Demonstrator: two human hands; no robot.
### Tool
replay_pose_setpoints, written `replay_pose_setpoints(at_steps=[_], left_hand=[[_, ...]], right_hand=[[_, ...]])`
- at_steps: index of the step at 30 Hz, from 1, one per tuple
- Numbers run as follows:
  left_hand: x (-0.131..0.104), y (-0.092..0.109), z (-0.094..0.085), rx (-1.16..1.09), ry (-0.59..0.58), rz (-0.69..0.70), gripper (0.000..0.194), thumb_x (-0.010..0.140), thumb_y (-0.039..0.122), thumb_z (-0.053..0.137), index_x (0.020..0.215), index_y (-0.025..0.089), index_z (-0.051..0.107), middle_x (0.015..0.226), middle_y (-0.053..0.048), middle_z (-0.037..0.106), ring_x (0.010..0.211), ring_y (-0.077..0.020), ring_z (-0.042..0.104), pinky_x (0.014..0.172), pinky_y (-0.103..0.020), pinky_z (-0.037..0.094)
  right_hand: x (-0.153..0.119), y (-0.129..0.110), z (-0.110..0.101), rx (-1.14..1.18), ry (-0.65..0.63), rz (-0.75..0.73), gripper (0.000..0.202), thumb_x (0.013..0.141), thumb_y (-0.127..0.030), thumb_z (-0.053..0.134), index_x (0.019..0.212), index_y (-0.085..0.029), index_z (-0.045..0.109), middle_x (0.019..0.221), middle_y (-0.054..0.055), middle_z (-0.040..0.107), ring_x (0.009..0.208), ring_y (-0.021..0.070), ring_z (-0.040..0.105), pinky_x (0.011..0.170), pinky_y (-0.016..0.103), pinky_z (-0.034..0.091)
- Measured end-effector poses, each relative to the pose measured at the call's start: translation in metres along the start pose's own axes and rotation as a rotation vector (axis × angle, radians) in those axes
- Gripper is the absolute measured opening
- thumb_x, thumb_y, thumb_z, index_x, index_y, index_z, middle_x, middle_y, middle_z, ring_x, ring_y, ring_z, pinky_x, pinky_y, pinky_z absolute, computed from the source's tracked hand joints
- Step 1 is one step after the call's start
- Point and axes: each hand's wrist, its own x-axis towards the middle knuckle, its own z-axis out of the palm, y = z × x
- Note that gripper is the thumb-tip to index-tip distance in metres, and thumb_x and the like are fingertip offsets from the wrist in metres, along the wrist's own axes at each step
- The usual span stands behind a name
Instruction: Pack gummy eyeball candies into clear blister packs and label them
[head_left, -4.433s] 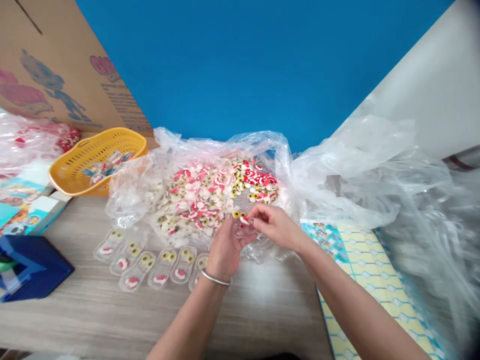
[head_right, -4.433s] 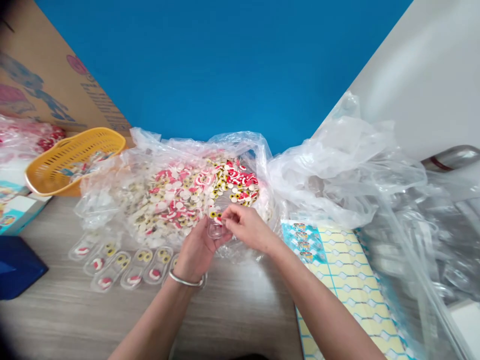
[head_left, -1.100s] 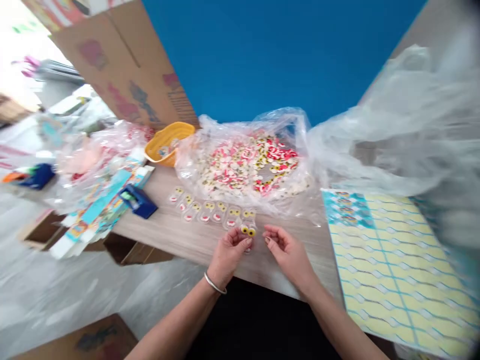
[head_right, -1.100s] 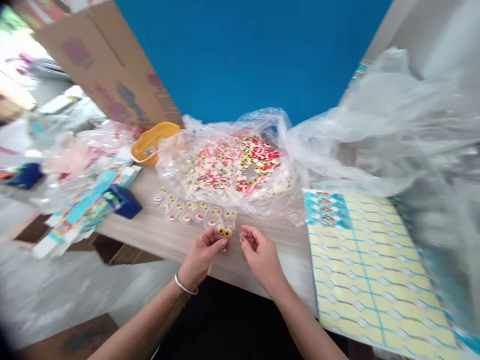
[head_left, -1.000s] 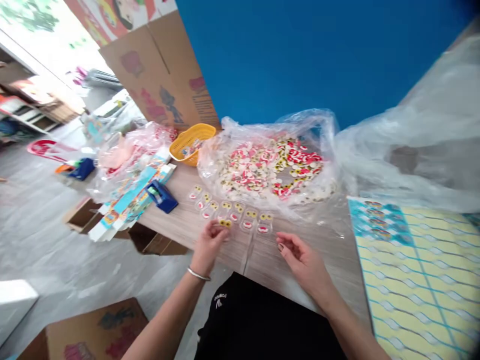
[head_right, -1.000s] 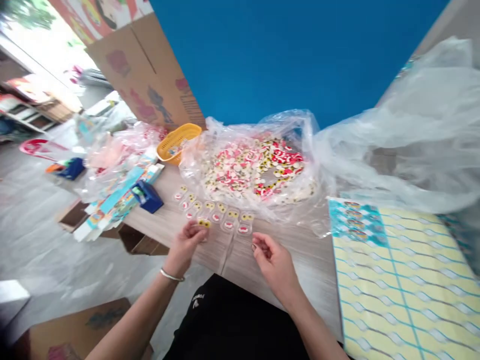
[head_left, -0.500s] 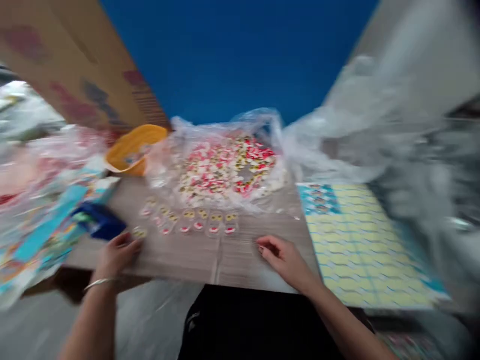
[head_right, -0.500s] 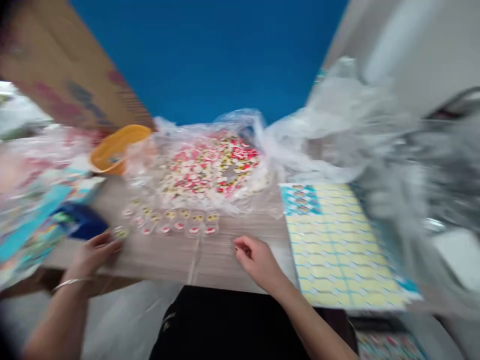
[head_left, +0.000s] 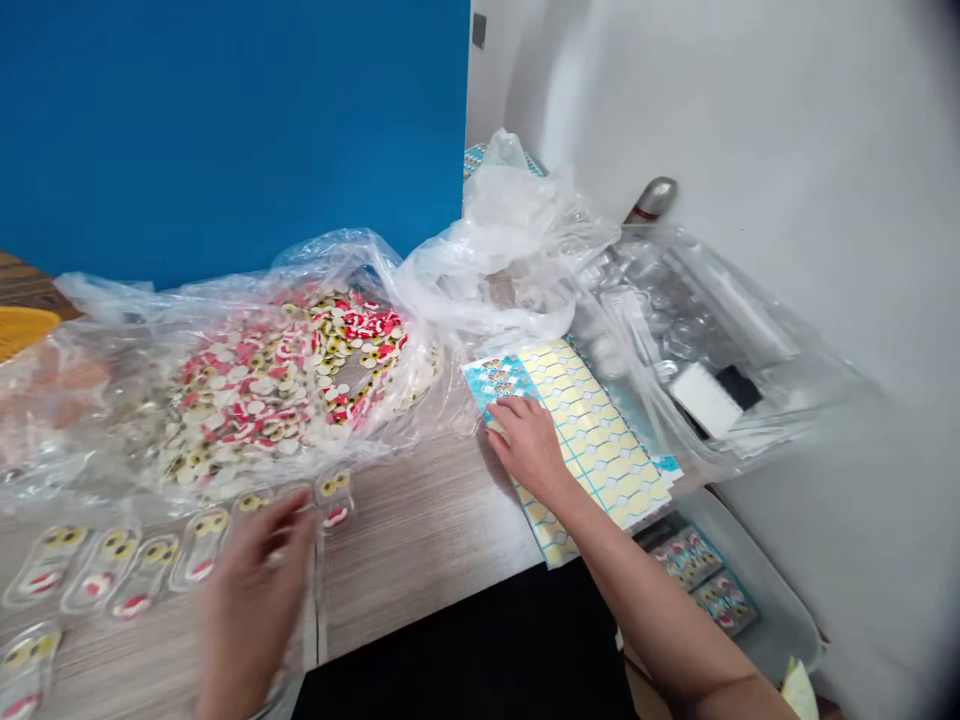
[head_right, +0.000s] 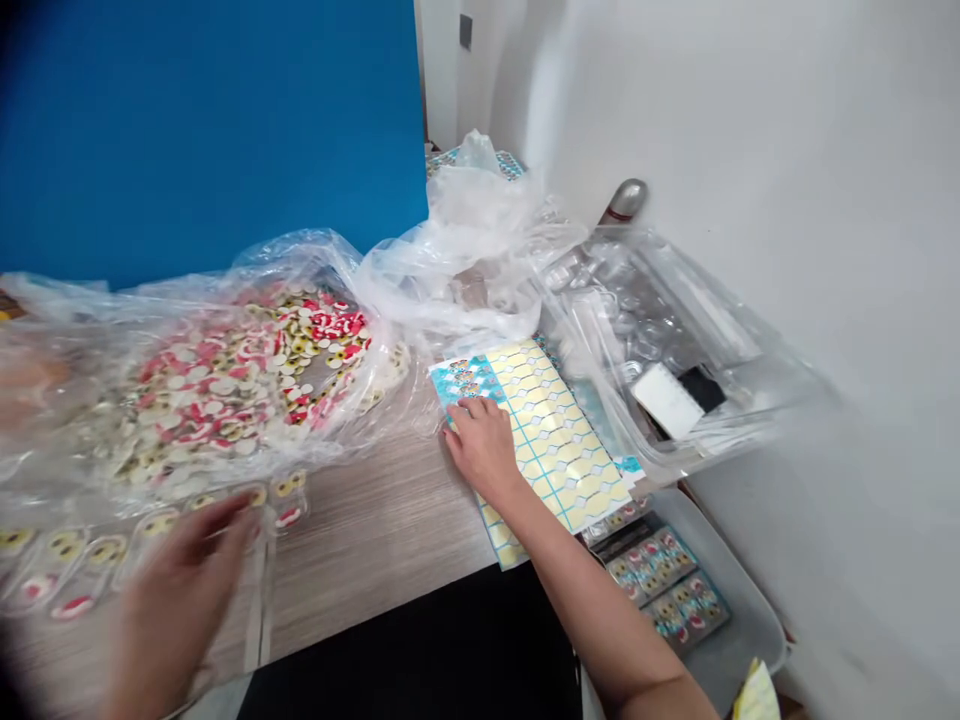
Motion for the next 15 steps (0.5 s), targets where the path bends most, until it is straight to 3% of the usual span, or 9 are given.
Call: replay_pose_setpoints(at_steps=[3, 7, 9, 11, 15], left_hand=[[-0.002, 0.04, 0.062, -0.199, -0.2, 0.084, 0.032, 0.079, 0.043, 0.073, 0.104, 0.026, 0.075, 0.105, -0.008, 0.072, 0.093, -0.0275, 0.066, 0.09, -0.04, 0.052], [-0.001, 0.067, 0.121, -0.331, -0.296, 0.183, 0.041, 0.078, 0.025, 0.075, 0.118, 0.027, 0.072, 0.131, -0.009, 0.065, 0.124, -0.03, 0.056, 0.115, -0.042, 0.035], [0.001, 0.068, 0.134, -0.32, -0.33, 0.249, 0.047, 0.078, 0.019, 0.073, 0.125, 0.026, 0.069, 0.144, -0.009, 0.057, 0.139, -0.0306, 0.045, 0.122, -0.043, 0.024], [0.002, 0.066, 0.14, -0.316, -0.384, 0.253, 0.048, 0.079, 0.017, 0.071, 0.126, 0.025, 0.068, 0.143, -0.011, 0.058, 0.141, -0.0327, 0.042, 0.123, -0.046, 0.02], [0.001, 0.065, 0.135, -0.314, -0.403, 0.067, 0.035, 0.083, 0.027, 0.07, 0.118, 0.025, 0.072, 0.106, -0.014, 0.073, 0.113, -0.036, 0.063, 0.113, -0.049, 0.033]], right_hand=[[0.025, -0.008, 0.006, -0.062, -0.097, -0.112, 0.046, 0.091, -0.026, 0.063, 0.136, -0.022, 0.058, 0.143, 0.012, 0.057, 0.137, 0.0348, 0.039, 0.106, 0.05, 0.035], [0.039, -0.007, 0.008, -0.111, -0.156, -0.24, 0.025, 0.091, -0.023, 0.062, 0.115, -0.023, 0.07, 0.121, 0.01, 0.069, 0.133, 0.0324, 0.043, 0.113, 0.054, 0.023], [0.034, -0.007, 0.006, -0.117, -0.153, -0.31, 0.017, 0.093, -0.021, 0.059, 0.102, -0.022, 0.073, 0.11, 0.01, 0.071, 0.127, 0.0309, 0.048, 0.115, 0.057, 0.018], [0.026, -0.009, 0.004, -0.065, -0.171, -0.378, 0.016, 0.094, -0.018, 0.056, 0.095, -0.021, 0.073, 0.101, 0.009, 0.072, 0.115, 0.0279, 0.056, 0.115, 0.056, 0.021], [0.015, -0.018, -0.002, 0.232, -0.222, -0.343, 0.015, 0.092, -0.013, 0.056, 0.087, -0.019, 0.068, 0.086, 0.003, 0.071, 0.088, 0.0191, 0.063, 0.099, 0.041, 0.041]])
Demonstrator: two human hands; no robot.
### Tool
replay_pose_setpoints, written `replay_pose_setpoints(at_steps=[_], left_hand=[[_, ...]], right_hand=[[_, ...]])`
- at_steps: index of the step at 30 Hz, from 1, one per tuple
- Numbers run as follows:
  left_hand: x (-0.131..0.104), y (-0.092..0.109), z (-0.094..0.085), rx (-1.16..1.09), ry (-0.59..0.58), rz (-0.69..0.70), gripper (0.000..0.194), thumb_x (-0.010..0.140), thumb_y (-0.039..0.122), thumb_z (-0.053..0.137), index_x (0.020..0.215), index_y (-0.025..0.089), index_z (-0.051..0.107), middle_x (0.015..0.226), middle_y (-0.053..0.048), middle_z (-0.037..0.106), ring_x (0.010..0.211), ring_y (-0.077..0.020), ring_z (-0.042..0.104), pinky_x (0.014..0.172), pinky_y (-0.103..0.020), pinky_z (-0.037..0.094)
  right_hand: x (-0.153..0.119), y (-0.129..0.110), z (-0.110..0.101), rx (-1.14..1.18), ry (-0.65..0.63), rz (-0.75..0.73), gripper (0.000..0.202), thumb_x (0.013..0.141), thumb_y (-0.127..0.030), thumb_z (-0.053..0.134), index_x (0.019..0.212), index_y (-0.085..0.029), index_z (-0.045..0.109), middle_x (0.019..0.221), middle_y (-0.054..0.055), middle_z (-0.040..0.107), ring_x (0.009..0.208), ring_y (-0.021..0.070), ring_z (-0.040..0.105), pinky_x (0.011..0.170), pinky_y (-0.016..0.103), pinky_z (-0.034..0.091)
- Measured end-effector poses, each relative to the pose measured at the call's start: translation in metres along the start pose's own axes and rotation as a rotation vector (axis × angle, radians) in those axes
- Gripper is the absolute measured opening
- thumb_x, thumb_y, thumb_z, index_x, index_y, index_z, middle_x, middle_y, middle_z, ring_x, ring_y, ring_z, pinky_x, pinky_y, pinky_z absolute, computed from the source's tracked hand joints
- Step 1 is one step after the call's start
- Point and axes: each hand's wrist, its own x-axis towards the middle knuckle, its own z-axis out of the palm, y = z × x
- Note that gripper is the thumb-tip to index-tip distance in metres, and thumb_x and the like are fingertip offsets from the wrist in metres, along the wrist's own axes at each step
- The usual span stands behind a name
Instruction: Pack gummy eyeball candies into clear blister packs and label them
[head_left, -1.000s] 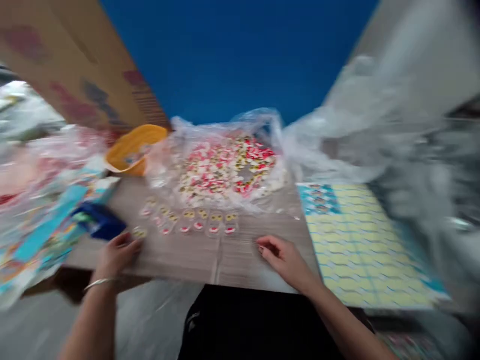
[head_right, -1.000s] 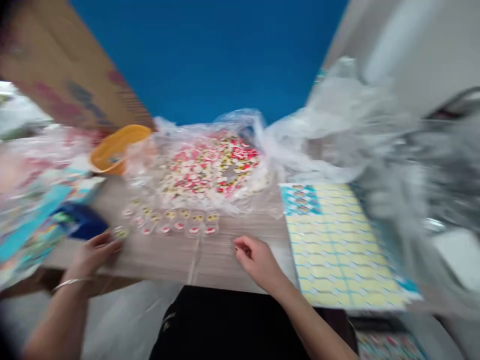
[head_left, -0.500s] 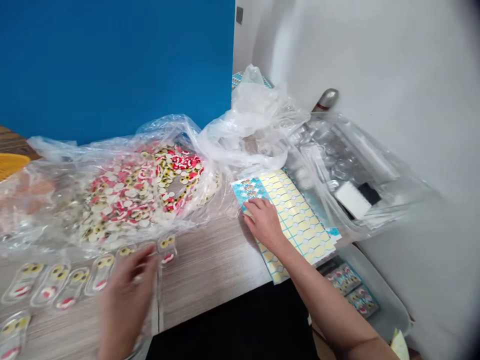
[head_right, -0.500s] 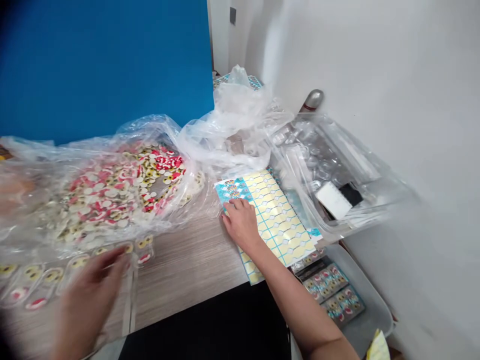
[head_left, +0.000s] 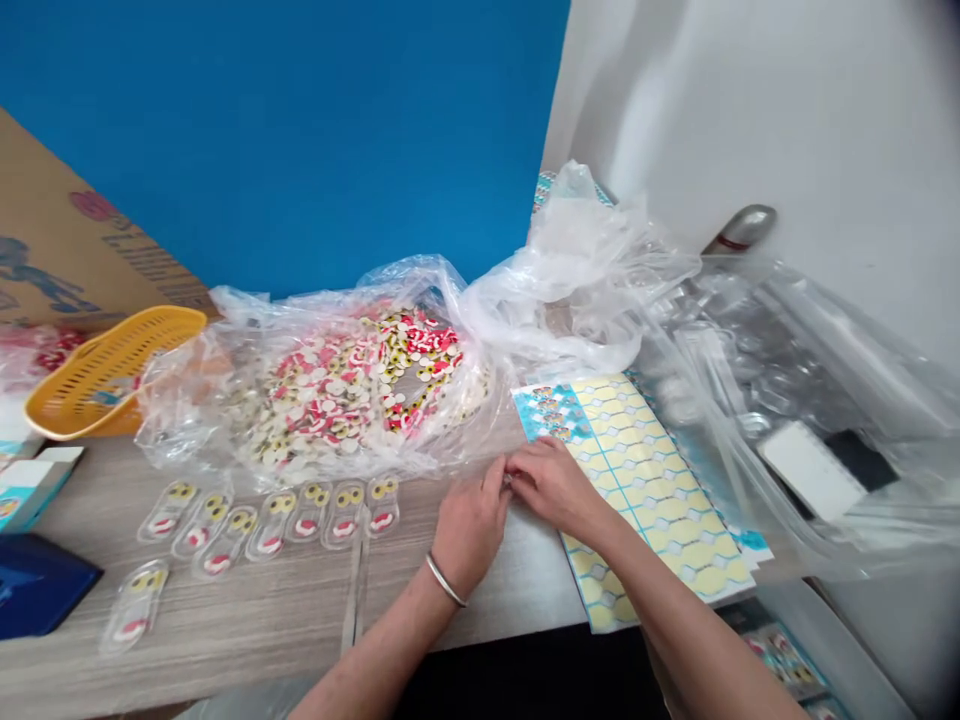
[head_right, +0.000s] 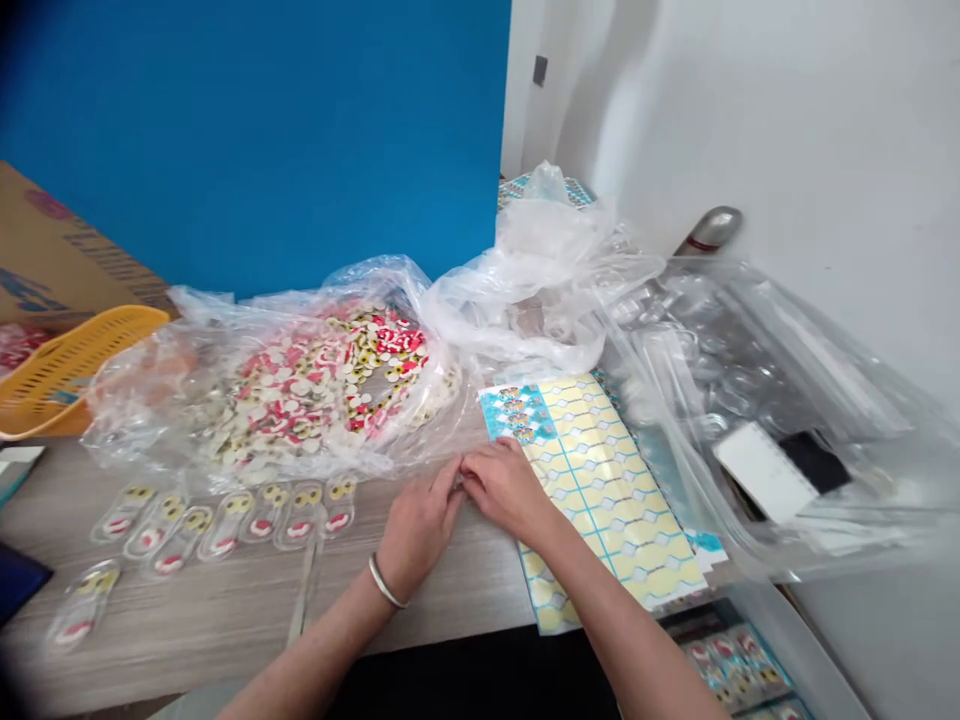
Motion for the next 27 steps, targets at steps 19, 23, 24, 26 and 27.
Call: replay_pose_setpoints(at_steps=[19, 23, 24, 26, 27], left_hand=[[0.08, -0.012, -0.101, -0.893, 0.385, -0.276, 0.055, 0.069, 0.04, 0.085, 0.111, 0.019, 0.057, 0.109, -0.009, 0.071, 0.092, -0.0231, 0.073, 0.079, -0.032, 0.057], [0.09, -0.014, -0.104, -0.981, 0.393, -0.278, 0.065, 0.067, 0.032, 0.085, 0.122, 0.023, 0.053, 0.108, -0.007, 0.07, 0.089, -0.0239, 0.073, 0.076, -0.033, 0.057], [0.092, -0.013, -0.105, -0.996, 0.388, -0.286, 0.065, 0.067, 0.031, 0.084, 0.123, 0.023, 0.053, 0.109, -0.007, 0.069, 0.089, -0.0241, 0.073, 0.076, -0.034, 0.057], [0.094, -0.012, -0.106, -1.019, 0.369, -0.302, 0.061, 0.067, 0.028, 0.082, 0.121, 0.022, 0.055, 0.111, -0.008, 0.069, 0.09, -0.0245, 0.073, 0.077, -0.034, 0.057], [0.095, -0.011, -0.105, -1.025, 0.351, -0.308, 0.059, 0.067, 0.027, 0.081, 0.121, 0.021, 0.056, 0.111, -0.008, 0.069, 0.091, -0.0244, 0.072, 0.078, -0.035, 0.057]], right_hand=[[0.251, -0.018, 0.019, -0.374, -0.158, 0.052, 0.019, 0.091, -0.016, 0.053, 0.098, -0.016, 0.071, 0.113, 0.015, 0.067, 0.095, 0.0239, 0.067, 0.078, 0.03, 0.047], [0.249, -0.009, 0.025, -0.212, -0.065, 0.019, 0.01, 0.086, -0.016, 0.057, 0.09, -0.017, 0.066, 0.101, 0.009, 0.068, 0.089, 0.0198, 0.065, 0.076, 0.028, 0.045], [0.246, -0.008, 0.025, -0.088, -0.04, 0.023, 0.006, 0.085, -0.017, 0.058, 0.087, -0.017, 0.064, 0.093, 0.007, 0.068, 0.084, 0.0182, 0.064, 0.074, 0.027, 0.045], [0.237, -0.007, 0.026, 0.246, -0.027, 0.039, 0.003, 0.082, -0.019, 0.061, 0.085, -0.018, 0.06, 0.081, 0.002, 0.066, 0.073, 0.0151, 0.061, 0.069, 0.026, 0.046], [0.23, -0.009, 0.027, 0.424, -0.041, 0.044, 0.008, 0.08, -0.021, 0.063, 0.087, -0.018, 0.059, 0.078, 0.0, 0.065, 0.07, 0.0142, 0.06, 0.067, 0.026, 0.047]])
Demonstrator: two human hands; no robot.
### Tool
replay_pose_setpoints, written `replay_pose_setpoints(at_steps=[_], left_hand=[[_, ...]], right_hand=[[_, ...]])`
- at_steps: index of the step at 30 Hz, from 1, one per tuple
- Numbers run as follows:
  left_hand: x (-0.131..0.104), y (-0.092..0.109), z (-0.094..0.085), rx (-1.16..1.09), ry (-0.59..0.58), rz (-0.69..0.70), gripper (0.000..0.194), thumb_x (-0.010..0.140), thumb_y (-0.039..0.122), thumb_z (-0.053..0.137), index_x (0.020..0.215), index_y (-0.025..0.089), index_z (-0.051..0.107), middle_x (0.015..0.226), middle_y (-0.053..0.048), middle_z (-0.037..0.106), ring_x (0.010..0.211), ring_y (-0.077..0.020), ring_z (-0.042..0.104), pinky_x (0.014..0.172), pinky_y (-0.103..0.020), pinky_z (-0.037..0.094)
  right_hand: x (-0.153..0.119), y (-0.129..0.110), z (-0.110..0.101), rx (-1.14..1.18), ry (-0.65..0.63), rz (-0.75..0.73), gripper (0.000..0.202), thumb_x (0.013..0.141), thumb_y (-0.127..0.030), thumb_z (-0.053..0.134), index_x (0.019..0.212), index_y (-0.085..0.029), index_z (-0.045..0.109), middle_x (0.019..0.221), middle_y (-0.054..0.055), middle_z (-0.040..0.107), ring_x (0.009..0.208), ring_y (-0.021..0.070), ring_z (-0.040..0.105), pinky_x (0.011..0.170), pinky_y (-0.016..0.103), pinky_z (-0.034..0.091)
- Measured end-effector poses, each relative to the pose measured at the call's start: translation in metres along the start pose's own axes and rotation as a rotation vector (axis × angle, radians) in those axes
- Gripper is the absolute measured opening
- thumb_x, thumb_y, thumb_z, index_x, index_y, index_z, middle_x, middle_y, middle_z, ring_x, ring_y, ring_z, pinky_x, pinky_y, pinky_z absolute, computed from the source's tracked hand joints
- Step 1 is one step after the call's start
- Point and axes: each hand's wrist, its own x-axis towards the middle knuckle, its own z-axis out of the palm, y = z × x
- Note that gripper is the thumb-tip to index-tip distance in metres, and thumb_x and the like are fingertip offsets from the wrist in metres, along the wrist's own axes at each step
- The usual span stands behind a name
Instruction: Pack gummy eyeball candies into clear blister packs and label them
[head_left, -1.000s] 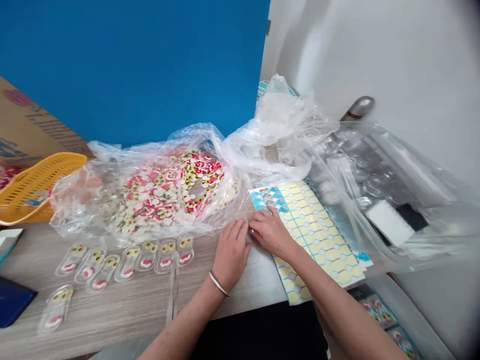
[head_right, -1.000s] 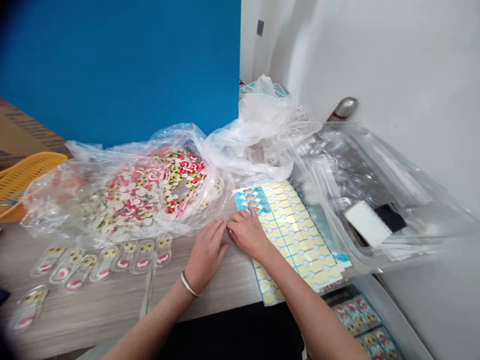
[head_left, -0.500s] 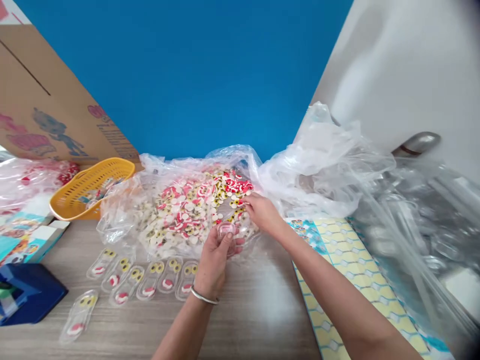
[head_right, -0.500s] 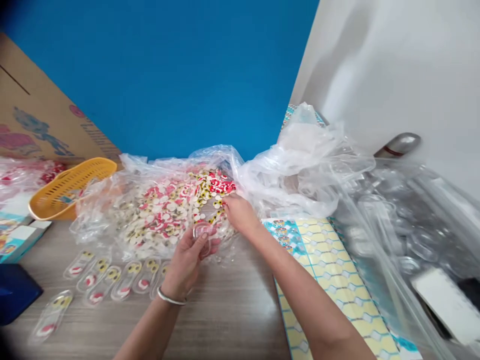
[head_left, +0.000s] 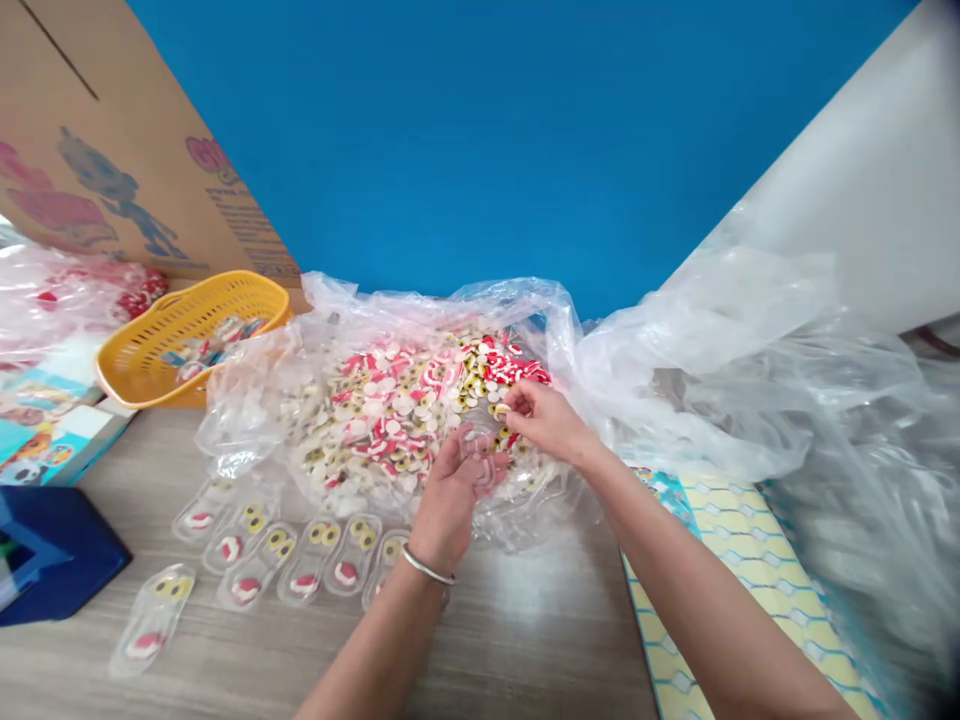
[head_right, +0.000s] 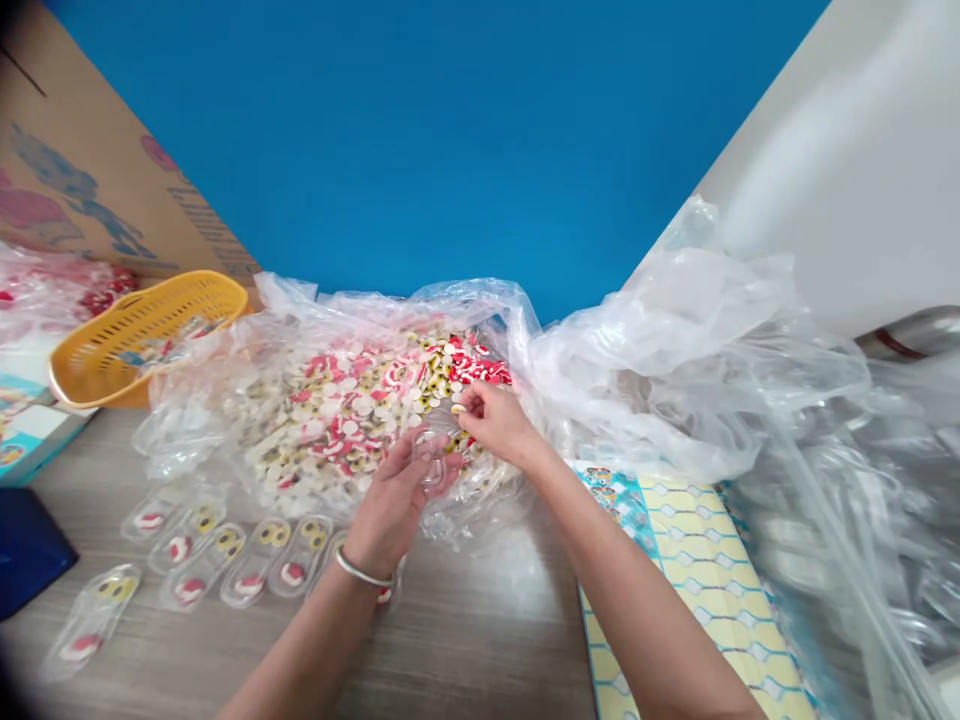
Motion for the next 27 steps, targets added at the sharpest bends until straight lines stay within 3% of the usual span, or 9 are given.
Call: replay_pose_setpoints(at_steps=[3, 5, 8, 11, 13, 18, 24, 27], left_hand=[[-0.003, -0.001, 0.004, 0.022, -0.051, -0.008, 0.056, 0.069, 0.023, 0.077, 0.122, 0.02, 0.059, 0.113, -0.008, 0.068, 0.093, -0.0227, 0.07, 0.081, -0.034, 0.057], [-0.005, -0.003, 0.006, 0.067, -0.087, 0.024, 0.052, 0.071, 0.021, 0.075, 0.12, 0.02, 0.062, 0.112, -0.007, 0.068, 0.096, -0.0214, 0.068, 0.079, -0.031, 0.056], [-0.009, -0.007, 0.007, 0.171, -0.143, 0.11, 0.044, 0.074, 0.021, 0.073, 0.117, 0.02, 0.064, 0.107, -0.007, 0.068, 0.096, -0.0197, 0.065, 0.076, -0.027, 0.056], [-0.01, -0.01, 0.007, 0.209, -0.169, 0.149, 0.041, 0.076, 0.025, 0.074, 0.116, 0.02, 0.063, 0.106, -0.006, 0.069, 0.094, -0.0191, 0.065, 0.077, -0.028, 0.057], [-0.011, -0.012, 0.006, 0.204, -0.157, 0.138, 0.039, 0.077, 0.029, 0.073, 0.113, 0.019, 0.063, 0.106, -0.007, 0.07, 0.091, -0.0194, 0.066, 0.075, -0.029, 0.057], [-0.013, -0.012, 0.005, 0.199, -0.137, 0.095, 0.036, 0.077, 0.032, 0.07, 0.109, 0.018, 0.066, 0.106, -0.007, 0.071, 0.089, -0.0202, 0.067, 0.072, -0.029, 0.058], [-0.016, -0.01, 0.007, 0.276, -0.147, 0.131, 0.028, 0.081, 0.032, 0.067, 0.105, 0.018, 0.07, 0.096, -0.005, 0.073, 0.083, -0.0177, 0.066, 0.073, -0.026, 0.055], [-0.016, -0.011, 0.006, 0.25, -0.135, 0.1, 0.029, 0.079, 0.03, 0.069, 0.106, 0.02, 0.071, 0.095, -0.004, 0.073, 0.086, -0.0195, 0.067, 0.077, -0.029, 0.056]], right_hand=[[-0.022, -0.007, 0.006, 0.383, -0.091, 0.043, 0.019, 0.08, -0.03, 0.066, 0.094, -0.019, 0.061, 0.08, -0.001, 0.066, 0.069, 0.0146, 0.062, 0.064, 0.027, 0.049], [-0.036, -0.014, 0.011, 0.432, -0.13, 0.071, 0.017, 0.083, -0.032, 0.065, 0.093, -0.02, 0.064, 0.08, 0.0, 0.068, 0.07, 0.0154, 0.063, 0.064, 0.028, 0.051], [-0.051, -0.025, 0.017, 0.268, -0.052, -0.019, 0.01, 0.087, -0.024, 0.062, 0.094, -0.02, 0.069, 0.086, 0.001, 0.07, 0.076, 0.0159, 0.064, 0.072, 0.029, 0.051], [-0.061, -0.03, 0.023, 0.016, 0.043, -0.176, 0.018, 0.093, -0.018, 0.056, 0.101, -0.022, 0.072, 0.096, 0.004, 0.069, 0.089, 0.0183, 0.064, 0.082, 0.032, 0.049], [-0.065, -0.032, 0.026, -0.083, 0.037, -0.217, 0.024, 0.096, -0.016, 0.051, 0.108, -0.022, 0.072, 0.098, 0.006, 0.066, 0.092, 0.0192, 0.062, 0.083, 0.033, 0.05], [-0.071, -0.035, 0.026, -0.118, -0.026, -0.201, 0.032, 0.096, -0.009, 0.047, 0.117, -0.02, 0.069, 0.1, 0.008, 0.063, 0.092, 0.0185, 0.062, 0.083, 0.031, 0.05], [-0.073, -0.041, 0.022, -0.146, 0.049, -0.135, 0.013, 0.097, -0.014, 0.055, 0.097, -0.019, 0.067, 0.095, 0.004, 0.067, 0.089, 0.0176, 0.063, 0.083, 0.031, 0.048], [-0.074, -0.042, 0.021, -0.153, 0.021, -0.172, 0.018, 0.098, -0.013, 0.052, 0.101, -0.02, 0.068, 0.097, 0.005, 0.067, 0.091, 0.0175, 0.063, 0.083, 0.03, 0.049]])
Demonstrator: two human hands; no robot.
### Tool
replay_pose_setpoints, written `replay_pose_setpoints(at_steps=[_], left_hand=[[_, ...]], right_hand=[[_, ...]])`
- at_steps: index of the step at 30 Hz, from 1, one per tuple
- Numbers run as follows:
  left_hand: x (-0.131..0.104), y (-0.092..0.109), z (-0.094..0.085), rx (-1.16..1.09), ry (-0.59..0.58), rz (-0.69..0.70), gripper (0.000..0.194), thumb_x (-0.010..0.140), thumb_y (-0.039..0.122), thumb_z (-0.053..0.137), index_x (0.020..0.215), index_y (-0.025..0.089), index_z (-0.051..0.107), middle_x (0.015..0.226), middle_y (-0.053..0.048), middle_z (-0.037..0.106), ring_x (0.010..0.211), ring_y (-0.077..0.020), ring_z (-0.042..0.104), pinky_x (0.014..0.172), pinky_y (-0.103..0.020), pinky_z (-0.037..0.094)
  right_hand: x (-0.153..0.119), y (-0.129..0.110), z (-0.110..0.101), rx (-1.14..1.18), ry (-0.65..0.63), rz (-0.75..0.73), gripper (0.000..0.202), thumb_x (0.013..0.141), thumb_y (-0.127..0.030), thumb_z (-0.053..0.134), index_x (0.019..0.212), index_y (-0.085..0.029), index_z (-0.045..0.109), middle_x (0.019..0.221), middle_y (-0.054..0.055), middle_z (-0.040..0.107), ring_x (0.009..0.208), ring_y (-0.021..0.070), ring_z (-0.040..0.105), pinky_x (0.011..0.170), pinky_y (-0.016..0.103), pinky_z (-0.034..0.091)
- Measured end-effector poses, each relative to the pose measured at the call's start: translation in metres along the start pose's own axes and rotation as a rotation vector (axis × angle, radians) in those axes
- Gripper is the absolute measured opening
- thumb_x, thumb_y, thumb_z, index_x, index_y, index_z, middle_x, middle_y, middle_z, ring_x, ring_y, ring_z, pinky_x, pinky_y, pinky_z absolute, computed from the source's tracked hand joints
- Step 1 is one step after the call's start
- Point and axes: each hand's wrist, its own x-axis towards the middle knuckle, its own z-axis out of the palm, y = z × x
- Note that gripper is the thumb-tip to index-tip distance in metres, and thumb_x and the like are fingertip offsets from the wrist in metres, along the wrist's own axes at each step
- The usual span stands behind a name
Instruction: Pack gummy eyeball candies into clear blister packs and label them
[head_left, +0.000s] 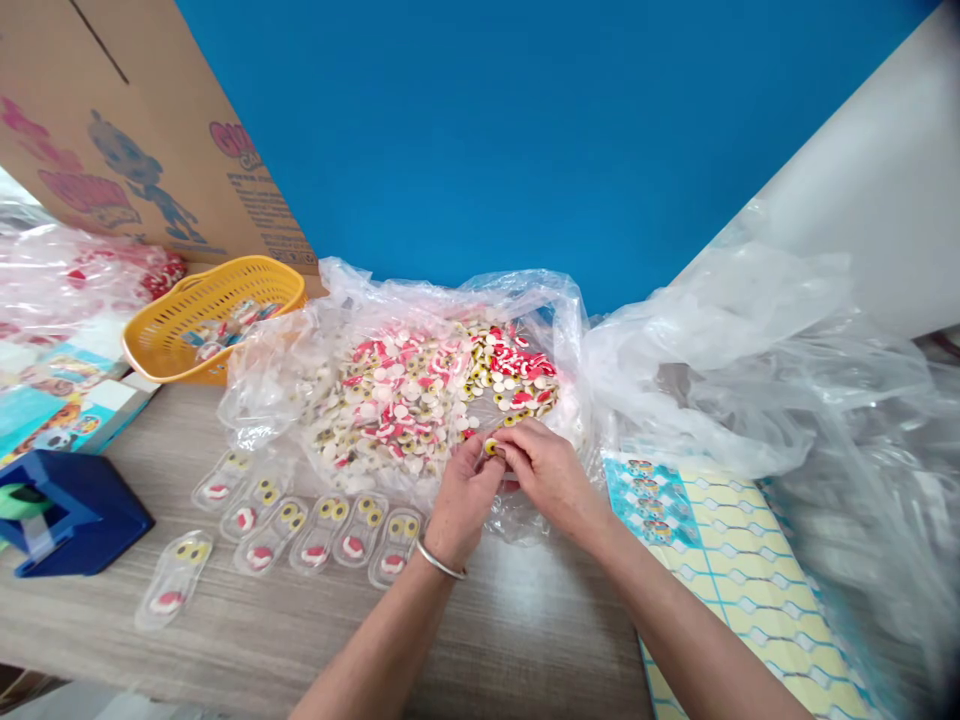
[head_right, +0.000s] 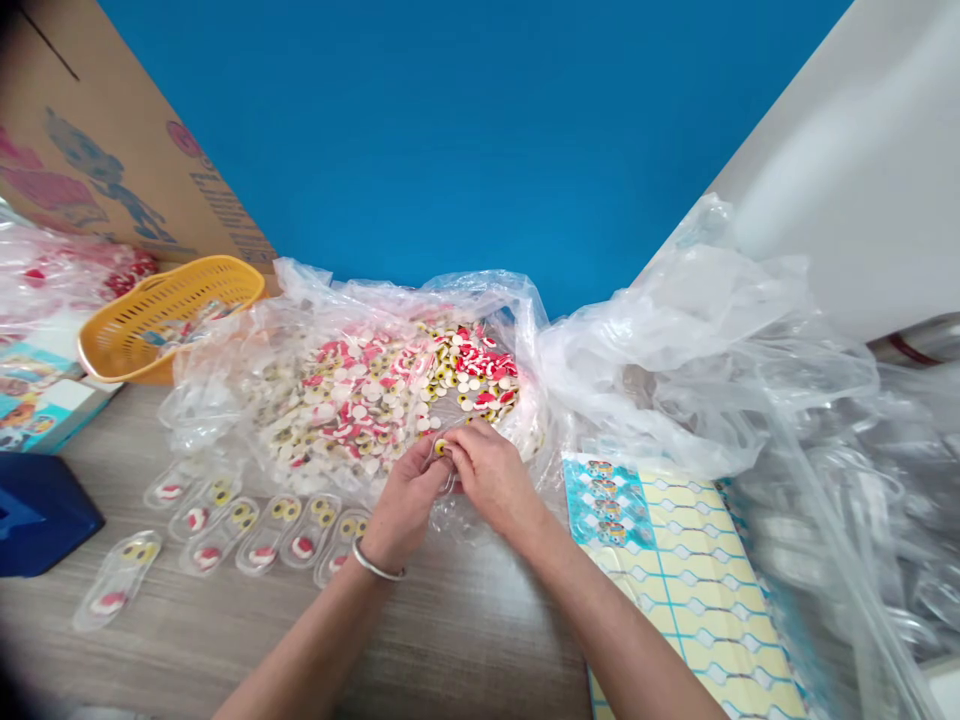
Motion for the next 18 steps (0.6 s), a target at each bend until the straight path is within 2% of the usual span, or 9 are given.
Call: replay_pose_setpoints(at_steps=[5, 9, 12, 15, 18], left_hand=[[0.0, -0.005, -0.002, -0.085, 0.054, -0.05, 0.026, 0.078, 0.033, 0.069, 0.101, 0.021, 0.072, 0.09, -0.004, 0.073, 0.083, -0.0227, 0.069, 0.069, -0.032, 0.057], [0.0, -0.005, 0.0, -0.103, 0.096, -0.032, 0.023, 0.08, 0.038, 0.07, 0.096, 0.02, 0.072, 0.089, -0.004, 0.073, 0.081, -0.0216, 0.068, 0.067, -0.029, 0.055], [-0.001, -0.004, 0.002, -0.144, 0.109, -0.038, 0.026, 0.079, 0.04, 0.073, 0.097, 0.02, 0.071, 0.092, -0.004, 0.073, 0.082, -0.0203, 0.068, 0.068, -0.028, 0.054], [-0.001, -0.005, 0.002, -0.188, 0.111, -0.012, 0.031, 0.077, 0.04, 0.075, 0.098, 0.019, 0.071, 0.097, -0.005, 0.073, 0.087, -0.0198, 0.068, 0.072, -0.026, 0.053], [0.0, -0.006, 0.001, -0.217, 0.135, -0.012, 0.034, 0.074, 0.04, 0.077, 0.099, 0.018, 0.07, 0.101, -0.006, 0.073, 0.094, -0.0211, 0.068, 0.075, -0.026, 0.053]], right_hand=[[-0.004, -0.003, 0.002, -0.051, 0.003, -0.023, 0.026, 0.098, -0.011, 0.046, 0.108, -0.021, 0.068, 0.102, 0.007, 0.067, 0.093, 0.0183, 0.064, 0.085, 0.031, 0.051], [-0.009, -0.002, 0.007, -0.108, 0.172, 0.026, 0.018, 0.096, -0.013, 0.052, 0.108, -0.019, 0.064, 0.099, 0.007, 0.069, 0.09, 0.0194, 0.066, 0.082, 0.031, 0.053], [-0.014, 0.003, 0.01, -0.3, 0.222, -0.138, 0.017, 0.099, -0.014, 0.049, 0.104, -0.016, 0.065, 0.1, 0.012, 0.069, 0.094, 0.0226, 0.065, 0.086, 0.035, 0.053], [-0.02, 0.009, 0.013, -0.531, 0.125, -0.374, 0.023, 0.1, -0.013, 0.045, 0.107, -0.015, 0.067, 0.115, 0.015, 0.069, 0.103, 0.0259, 0.063, 0.093, 0.041, 0.051], [-0.026, 0.009, 0.016, -0.632, 0.078, -0.414, 0.024, 0.099, -0.013, 0.047, 0.113, -0.014, 0.067, 0.121, 0.016, 0.068, 0.103, 0.0274, 0.063, 0.09, 0.043, 0.052]])
